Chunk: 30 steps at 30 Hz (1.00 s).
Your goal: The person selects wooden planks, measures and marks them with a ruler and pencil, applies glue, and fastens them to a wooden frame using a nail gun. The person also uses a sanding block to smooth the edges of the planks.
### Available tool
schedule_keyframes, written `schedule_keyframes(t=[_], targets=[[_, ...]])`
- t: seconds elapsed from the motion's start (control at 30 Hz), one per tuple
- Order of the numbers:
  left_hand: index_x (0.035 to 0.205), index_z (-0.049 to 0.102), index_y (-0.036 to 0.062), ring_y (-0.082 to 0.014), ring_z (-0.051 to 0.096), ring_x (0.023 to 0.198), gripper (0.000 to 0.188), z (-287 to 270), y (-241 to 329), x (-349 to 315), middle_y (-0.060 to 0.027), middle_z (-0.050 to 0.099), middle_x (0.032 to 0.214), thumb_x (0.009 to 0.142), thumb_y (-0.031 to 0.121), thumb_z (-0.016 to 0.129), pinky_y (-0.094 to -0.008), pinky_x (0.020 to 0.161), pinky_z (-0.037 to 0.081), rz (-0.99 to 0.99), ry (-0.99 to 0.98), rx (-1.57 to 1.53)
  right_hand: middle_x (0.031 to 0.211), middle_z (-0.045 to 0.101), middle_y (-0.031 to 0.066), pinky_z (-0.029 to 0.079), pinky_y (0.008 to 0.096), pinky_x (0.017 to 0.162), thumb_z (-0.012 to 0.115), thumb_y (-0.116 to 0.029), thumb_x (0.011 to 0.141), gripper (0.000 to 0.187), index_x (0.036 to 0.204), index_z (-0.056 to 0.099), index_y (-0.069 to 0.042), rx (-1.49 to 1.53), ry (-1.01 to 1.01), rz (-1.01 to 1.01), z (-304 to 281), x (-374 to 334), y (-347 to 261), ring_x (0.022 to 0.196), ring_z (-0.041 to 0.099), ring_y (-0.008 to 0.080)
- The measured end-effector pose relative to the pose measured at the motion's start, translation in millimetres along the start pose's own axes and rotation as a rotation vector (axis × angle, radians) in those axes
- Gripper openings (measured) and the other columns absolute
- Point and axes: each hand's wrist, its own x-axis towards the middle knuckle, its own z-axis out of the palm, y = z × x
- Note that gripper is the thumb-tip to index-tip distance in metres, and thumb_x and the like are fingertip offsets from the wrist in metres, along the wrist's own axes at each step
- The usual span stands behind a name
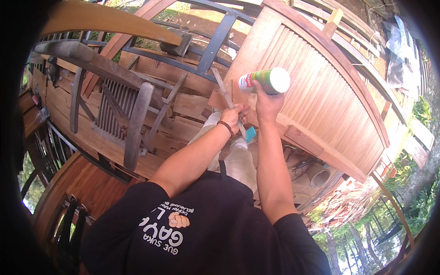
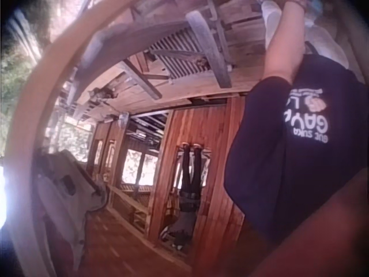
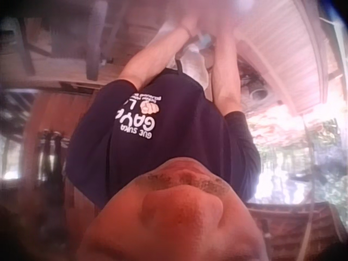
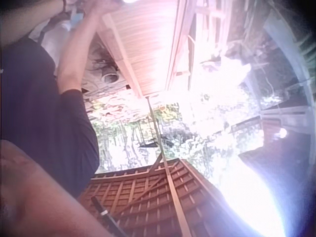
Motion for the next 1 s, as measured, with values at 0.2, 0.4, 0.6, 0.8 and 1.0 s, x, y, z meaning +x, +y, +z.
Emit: schedule_keyframes(t=[0.2,0.4,0.6,0.8,1.0], targets=[[0.115,0.054,0.0023,-0.0145,0.064,0.073,0.02,-3,-4,9,-0.0107,0.071,0.101,0.098,0.011,0.053,-0.028,0.058,0.046,-0.004,-0.025,-0.003,0.107,0.067,0.0107,0.052,0.0321,0.085,0.085,-0.006,0.075,0.048,0.114,0.06,0.003,0.014,0.0,-0.008,3,2,2,0.096,0.064,0.0183],[0.115,0.055,0.0024,-0.0144,0.063,0.072,0.02,-3,2,7,-0.0105,0.07,0.102,0.098,0.012,0.053,-0.0271,0.056,0.046,0.003,0.013,0.012,0.106,0.068,0.01,0.052,0.0319,0.085,0.085,-0.006,0.075,0.046,0.114,0.061,0.002,0.039,-0.022,-0.002,5,5,5,0.096,0.064,0.0176],[0.113,0.057,0.0017,-0.0137,0.061,0.073,0.019,0,7,5,-0.0099,0.07,0.101,0.098,0.012,0.052,-0.0269,0.056,0.046,0.014,0.002,0.062,0.106,0.068,0.0096,0.051,0.0315,0.086,0.085,-0.008,0.076,0.046,0.113,0.061,0.002,-0.011,0.042,-0.028,0,7,2,0.096,0.064,0.017],[0.114,0.059,0.0009,-0.0136,0.061,0.072,0.02,11,5,4,-0.0099,0.07,0.101,0.098,0.013,0.053,-0.0271,0.058,0.046,0.02,-0.015,0.098,0.107,0.067,0.0094,0.05,0.0318,0.088,0.085,-0.008,0.077,0.045,0.114,0.061,0.002,0.01,0.079,-0.072,-10,11,-1,0.097,0.063,0.017],[0.115,0.058,0.0008,-0.0135,0.061,0.072,0.021,14,8,9,-0.0101,0.071,0.1,0.098,0.012,0.054,-0.027,0.058,0.046,0.027,-0.039,0.112,0.107,0.067,0.0093,0.05,0.0326,0.088,0.085,-0.01,0.077,0.046,0.114,0.061,0.003,0.017,0.093,-0.07,-12,14,-1,0.098,0.063,0.0175]])
